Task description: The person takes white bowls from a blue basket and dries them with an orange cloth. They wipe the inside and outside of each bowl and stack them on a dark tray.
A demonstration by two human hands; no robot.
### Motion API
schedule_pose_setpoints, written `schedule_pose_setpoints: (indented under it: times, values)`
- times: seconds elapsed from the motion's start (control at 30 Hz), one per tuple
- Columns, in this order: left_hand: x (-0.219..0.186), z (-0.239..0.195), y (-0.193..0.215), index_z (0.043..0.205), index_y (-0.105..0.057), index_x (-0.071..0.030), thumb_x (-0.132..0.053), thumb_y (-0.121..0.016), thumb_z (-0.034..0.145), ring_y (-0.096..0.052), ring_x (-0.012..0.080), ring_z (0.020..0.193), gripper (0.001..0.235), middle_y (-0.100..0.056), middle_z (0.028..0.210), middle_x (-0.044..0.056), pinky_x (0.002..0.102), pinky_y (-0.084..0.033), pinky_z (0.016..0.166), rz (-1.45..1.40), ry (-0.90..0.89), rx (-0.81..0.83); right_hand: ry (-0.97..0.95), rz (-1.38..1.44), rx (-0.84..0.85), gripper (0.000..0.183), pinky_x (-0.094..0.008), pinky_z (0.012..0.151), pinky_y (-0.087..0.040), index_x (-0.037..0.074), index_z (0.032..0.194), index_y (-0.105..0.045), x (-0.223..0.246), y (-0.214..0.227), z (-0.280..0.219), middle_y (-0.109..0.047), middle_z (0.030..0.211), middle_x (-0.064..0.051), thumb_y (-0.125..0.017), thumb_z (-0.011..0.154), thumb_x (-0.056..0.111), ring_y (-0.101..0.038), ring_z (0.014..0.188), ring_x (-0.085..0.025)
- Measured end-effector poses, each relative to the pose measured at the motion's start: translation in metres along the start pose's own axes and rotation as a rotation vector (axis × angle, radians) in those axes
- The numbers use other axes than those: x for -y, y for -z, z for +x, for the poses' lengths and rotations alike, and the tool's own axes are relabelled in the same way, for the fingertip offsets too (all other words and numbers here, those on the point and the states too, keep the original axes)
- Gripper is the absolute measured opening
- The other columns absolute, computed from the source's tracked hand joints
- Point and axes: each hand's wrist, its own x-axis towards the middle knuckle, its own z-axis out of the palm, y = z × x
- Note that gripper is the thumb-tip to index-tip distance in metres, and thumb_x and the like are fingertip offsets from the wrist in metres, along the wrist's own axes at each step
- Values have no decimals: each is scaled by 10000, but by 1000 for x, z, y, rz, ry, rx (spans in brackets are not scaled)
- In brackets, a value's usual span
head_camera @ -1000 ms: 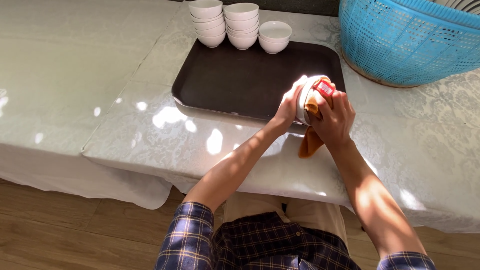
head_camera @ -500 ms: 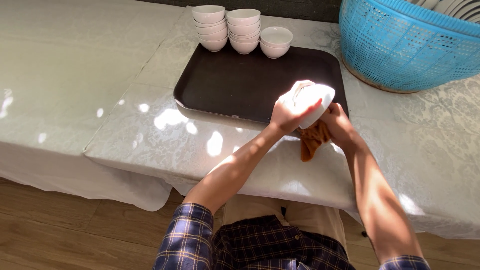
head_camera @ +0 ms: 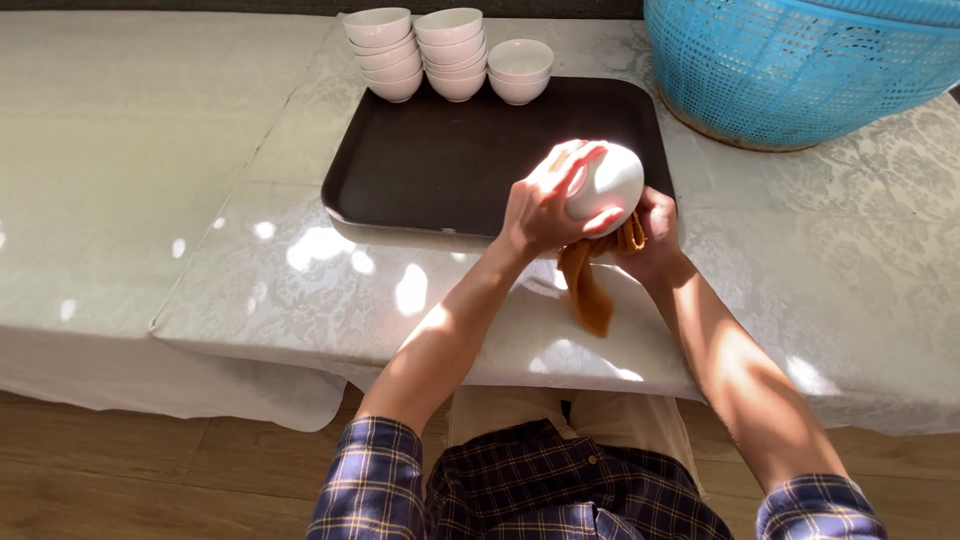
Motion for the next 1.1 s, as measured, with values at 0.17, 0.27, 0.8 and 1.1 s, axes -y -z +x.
schedule_pose_setpoints:
  times: [0.17,0.27,0.8,1.1]
  values:
    - [-4,10,12,1333,-578,-186,-668,-742,787,-707,295,1121,746,-684,1219,81,413,-650,854,-39,6,51,-14,155,44,642,-422,876,-577,-41,1305,-570,12,-95,-44,-619,1317,-261,-633,882,437,-635,1148,-387]
    - [5,8,6,1361,-554,-209,-687,-751,785,-682,271,1178,773,-656,1273,54,397,-635,907,-75,17,106,19,25,66,568,-475,1013,-546,-9,1311,-598,15,-51,-15,-644,1303,-238,-629,914,395,-658,1131,-374]
    - [55,-14,-34,1285,-598,-42,-397,-717,942,-764,397,800,508,-715,1025,180,532,-647,577,-1375,1145,160,237,-220,-123,255,-399,872,-621,77,986,-712,33,-81,-31,-770,927,-117,-843,839,239,-780,835,-263]
    - [66,-14,-39,1037,-684,-55,-227,-891,812,-737,247,882,350,-706,957,100,362,-643,805,-1262,1141,-262,752,-1098,-425,217,-337,647,-548,133,1012,-699,17,-48,-4,-704,768,-77,-772,904,307,-713,728,-191]
